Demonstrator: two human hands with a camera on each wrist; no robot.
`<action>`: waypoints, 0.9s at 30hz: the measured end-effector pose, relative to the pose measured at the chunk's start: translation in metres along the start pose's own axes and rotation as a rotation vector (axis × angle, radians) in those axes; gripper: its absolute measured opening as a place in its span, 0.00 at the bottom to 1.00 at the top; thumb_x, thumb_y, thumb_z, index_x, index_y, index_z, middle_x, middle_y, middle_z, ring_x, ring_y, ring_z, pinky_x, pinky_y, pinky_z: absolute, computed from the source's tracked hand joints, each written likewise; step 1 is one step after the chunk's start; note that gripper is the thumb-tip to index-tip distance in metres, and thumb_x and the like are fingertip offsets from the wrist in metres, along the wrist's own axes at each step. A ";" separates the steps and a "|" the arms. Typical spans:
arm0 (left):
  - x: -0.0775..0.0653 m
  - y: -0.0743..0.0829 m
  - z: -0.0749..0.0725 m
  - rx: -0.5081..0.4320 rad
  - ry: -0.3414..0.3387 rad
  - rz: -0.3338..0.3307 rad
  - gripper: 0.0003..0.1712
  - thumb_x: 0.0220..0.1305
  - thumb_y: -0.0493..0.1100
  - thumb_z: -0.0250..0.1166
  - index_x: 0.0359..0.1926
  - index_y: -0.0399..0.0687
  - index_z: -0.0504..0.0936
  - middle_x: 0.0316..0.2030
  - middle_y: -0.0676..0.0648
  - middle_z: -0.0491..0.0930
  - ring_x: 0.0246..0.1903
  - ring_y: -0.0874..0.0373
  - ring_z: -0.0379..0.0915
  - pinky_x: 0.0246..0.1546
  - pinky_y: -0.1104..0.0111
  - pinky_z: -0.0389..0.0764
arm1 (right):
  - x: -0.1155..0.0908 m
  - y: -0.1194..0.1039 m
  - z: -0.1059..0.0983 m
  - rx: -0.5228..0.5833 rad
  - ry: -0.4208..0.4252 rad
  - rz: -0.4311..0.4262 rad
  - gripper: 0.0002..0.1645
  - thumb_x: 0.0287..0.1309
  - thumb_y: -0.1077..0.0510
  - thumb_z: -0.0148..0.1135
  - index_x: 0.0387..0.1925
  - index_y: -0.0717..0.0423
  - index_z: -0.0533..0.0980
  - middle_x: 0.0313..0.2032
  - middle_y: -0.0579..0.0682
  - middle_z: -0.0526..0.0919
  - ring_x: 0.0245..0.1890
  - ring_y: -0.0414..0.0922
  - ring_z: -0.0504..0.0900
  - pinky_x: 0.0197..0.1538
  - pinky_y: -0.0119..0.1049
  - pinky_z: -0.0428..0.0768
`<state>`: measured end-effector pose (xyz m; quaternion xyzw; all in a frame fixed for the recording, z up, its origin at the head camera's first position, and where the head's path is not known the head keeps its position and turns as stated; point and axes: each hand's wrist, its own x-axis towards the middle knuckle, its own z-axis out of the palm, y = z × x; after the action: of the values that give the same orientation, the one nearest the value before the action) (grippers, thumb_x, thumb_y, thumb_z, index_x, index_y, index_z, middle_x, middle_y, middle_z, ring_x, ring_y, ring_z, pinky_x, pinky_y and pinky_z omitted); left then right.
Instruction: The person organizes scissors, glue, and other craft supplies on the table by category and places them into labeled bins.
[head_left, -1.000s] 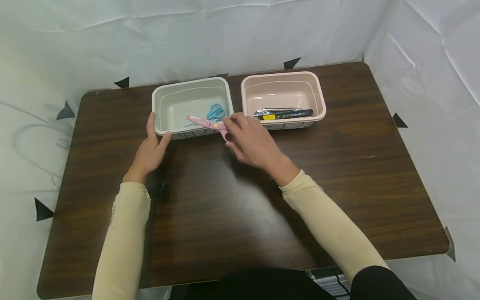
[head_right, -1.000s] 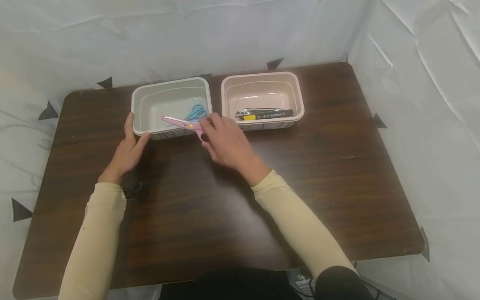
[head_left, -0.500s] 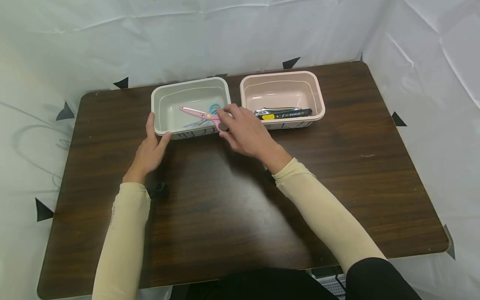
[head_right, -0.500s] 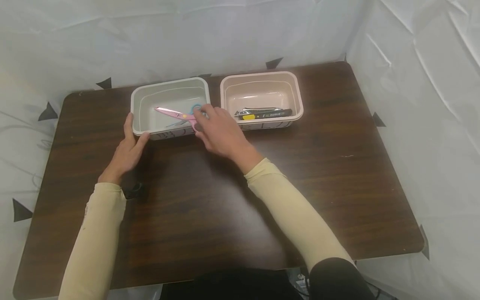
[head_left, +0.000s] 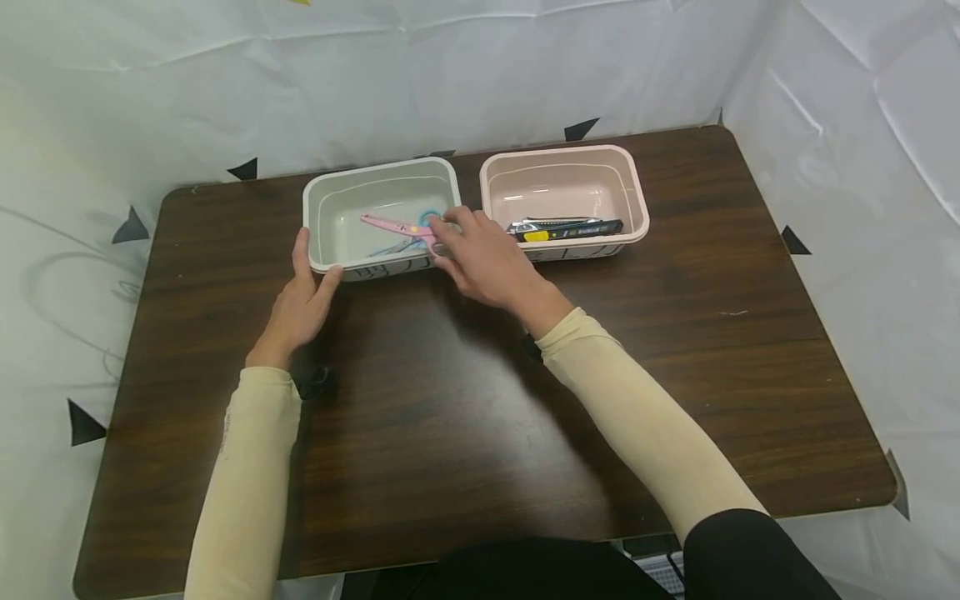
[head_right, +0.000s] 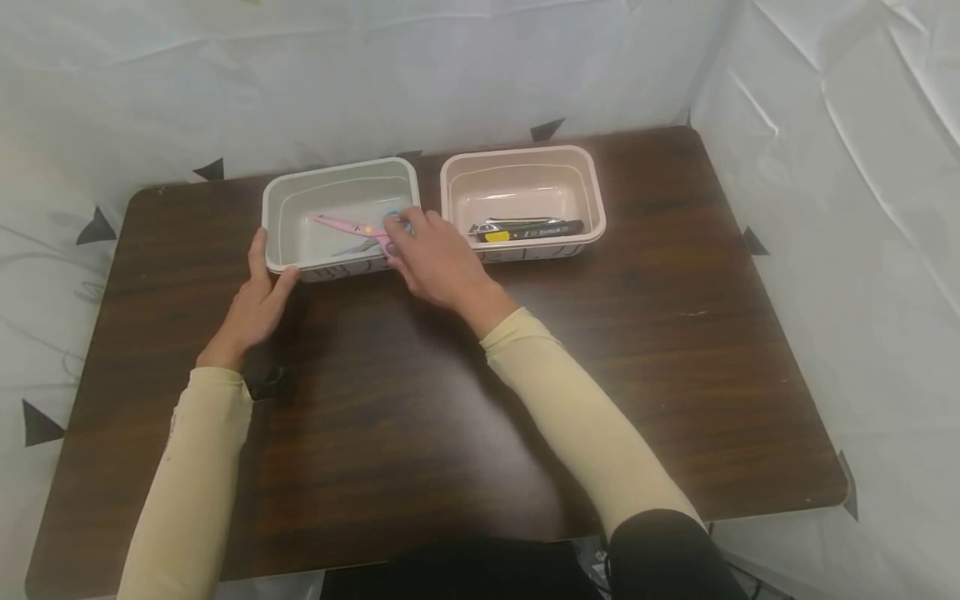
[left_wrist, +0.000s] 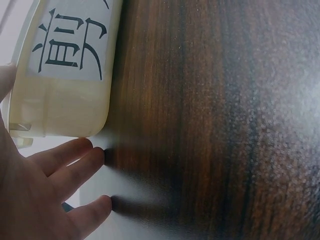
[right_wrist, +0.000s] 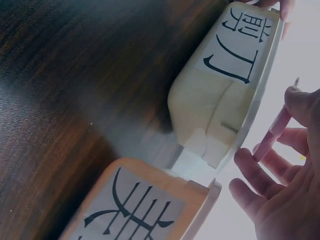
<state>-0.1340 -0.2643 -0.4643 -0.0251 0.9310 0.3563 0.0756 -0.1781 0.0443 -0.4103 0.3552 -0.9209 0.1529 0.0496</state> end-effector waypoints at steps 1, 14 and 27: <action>0.000 0.000 0.000 0.000 0.002 0.003 0.45 0.66 0.71 0.41 0.69 0.80 0.19 0.70 0.31 0.53 0.63 0.31 0.58 0.59 0.36 0.55 | 0.001 0.000 0.000 -0.007 0.000 -0.005 0.32 0.68 0.46 0.52 0.68 0.55 0.63 0.61 0.58 0.69 0.55 0.53 0.70 0.57 0.44 0.70; 0.001 0.000 0.001 -0.011 0.009 0.017 0.44 0.67 0.70 0.42 0.70 0.80 0.21 0.68 0.28 0.55 0.61 0.30 0.60 0.58 0.36 0.56 | 0.017 0.002 0.003 -0.045 -0.052 -0.026 0.26 0.72 0.47 0.43 0.65 0.53 0.67 0.60 0.58 0.69 0.56 0.54 0.66 0.59 0.43 0.67; 0.001 0.000 0.002 0.004 0.000 -0.006 0.45 0.66 0.72 0.41 0.69 0.81 0.19 0.70 0.31 0.53 0.62 0.31 0.59 0.58 0.36 0.56 | 0.027 0.004 0.012 0.002 -0.085 -0.012 0.26 0.73 0.46 0.42 0.64 0.53 0.70 0.60 0.57 0.70 0.56 0.54 0.67 0.60 0.44 0.67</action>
<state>-0.1348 -0.2634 -0.4659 -0.0276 0.9316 0.3543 0.0768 -0.2006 0.0259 -0.4173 0.3669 -0.9198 0.1383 0.0107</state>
